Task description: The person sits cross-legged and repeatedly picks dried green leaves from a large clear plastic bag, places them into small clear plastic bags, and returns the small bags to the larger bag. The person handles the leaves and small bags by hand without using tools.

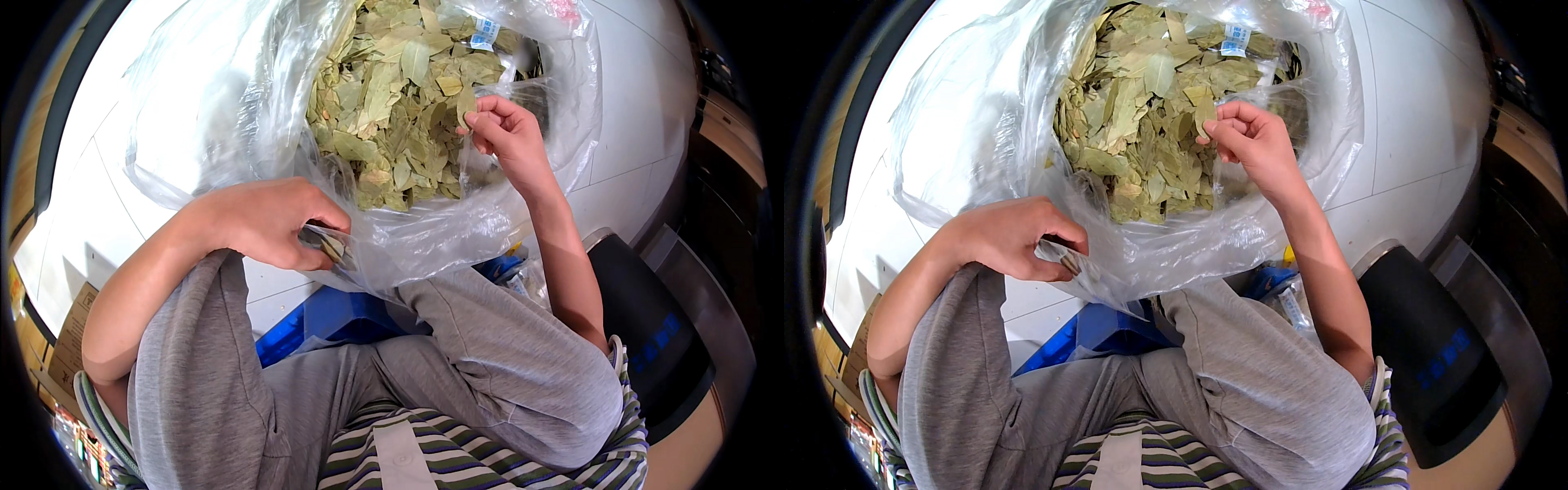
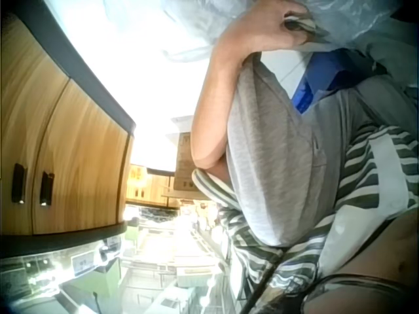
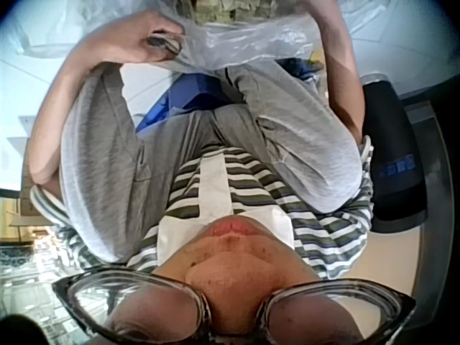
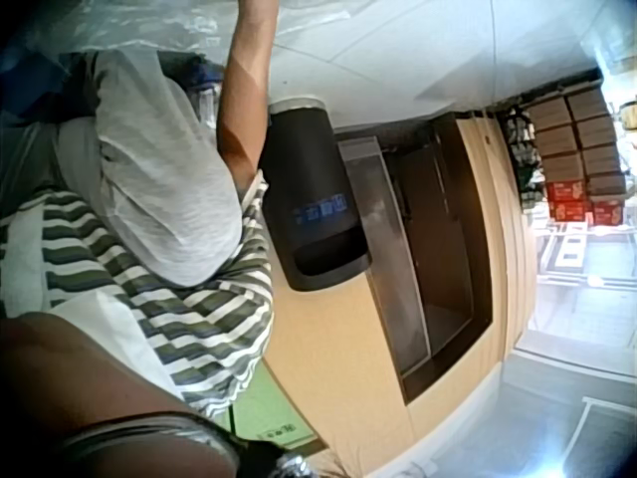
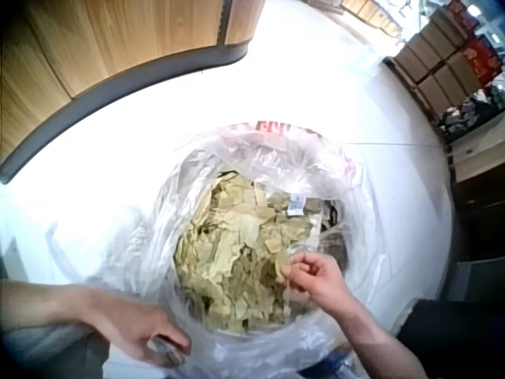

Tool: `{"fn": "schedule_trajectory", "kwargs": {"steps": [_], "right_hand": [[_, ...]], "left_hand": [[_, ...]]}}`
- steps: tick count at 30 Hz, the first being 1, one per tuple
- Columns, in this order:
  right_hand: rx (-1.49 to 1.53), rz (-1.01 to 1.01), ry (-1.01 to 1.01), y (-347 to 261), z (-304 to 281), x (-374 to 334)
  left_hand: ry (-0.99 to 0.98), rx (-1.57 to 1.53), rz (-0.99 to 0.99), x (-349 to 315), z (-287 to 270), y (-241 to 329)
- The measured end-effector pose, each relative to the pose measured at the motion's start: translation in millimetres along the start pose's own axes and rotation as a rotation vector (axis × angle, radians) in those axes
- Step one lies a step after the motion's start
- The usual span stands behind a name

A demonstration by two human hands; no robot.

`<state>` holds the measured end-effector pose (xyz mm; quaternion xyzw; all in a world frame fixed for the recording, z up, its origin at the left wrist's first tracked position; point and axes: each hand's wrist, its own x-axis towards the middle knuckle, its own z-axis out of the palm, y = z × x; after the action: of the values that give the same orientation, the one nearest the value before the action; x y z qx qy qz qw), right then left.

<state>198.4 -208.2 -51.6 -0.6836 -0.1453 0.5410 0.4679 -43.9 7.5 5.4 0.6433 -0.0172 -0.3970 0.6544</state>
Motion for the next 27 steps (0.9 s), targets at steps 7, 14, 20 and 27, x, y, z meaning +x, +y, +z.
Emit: {"fn": "schedule_trajectory", "kwargs": {"steps": [7, 14, 20, 27], "right_hand": [[0.030, -0.013, -0.036, -14, 9, -5], [0.138, -0.089, 0.185, -10, 7, 4], [-0.395, -0.088, 0.077, 25, 13, 16], [-0.213, -0.126, 0.151, 4, 18, 16]], "left_hand": [[0.019, -0.014, 0.046, 2, 0, -3], [-0.022, 0.033, -0.019, 1, -3, 1], [-0.015, 0.046, 0.005, 2, -3, 1], [-0.005, 0.049, -0.016, 1, -3, 3]]}}
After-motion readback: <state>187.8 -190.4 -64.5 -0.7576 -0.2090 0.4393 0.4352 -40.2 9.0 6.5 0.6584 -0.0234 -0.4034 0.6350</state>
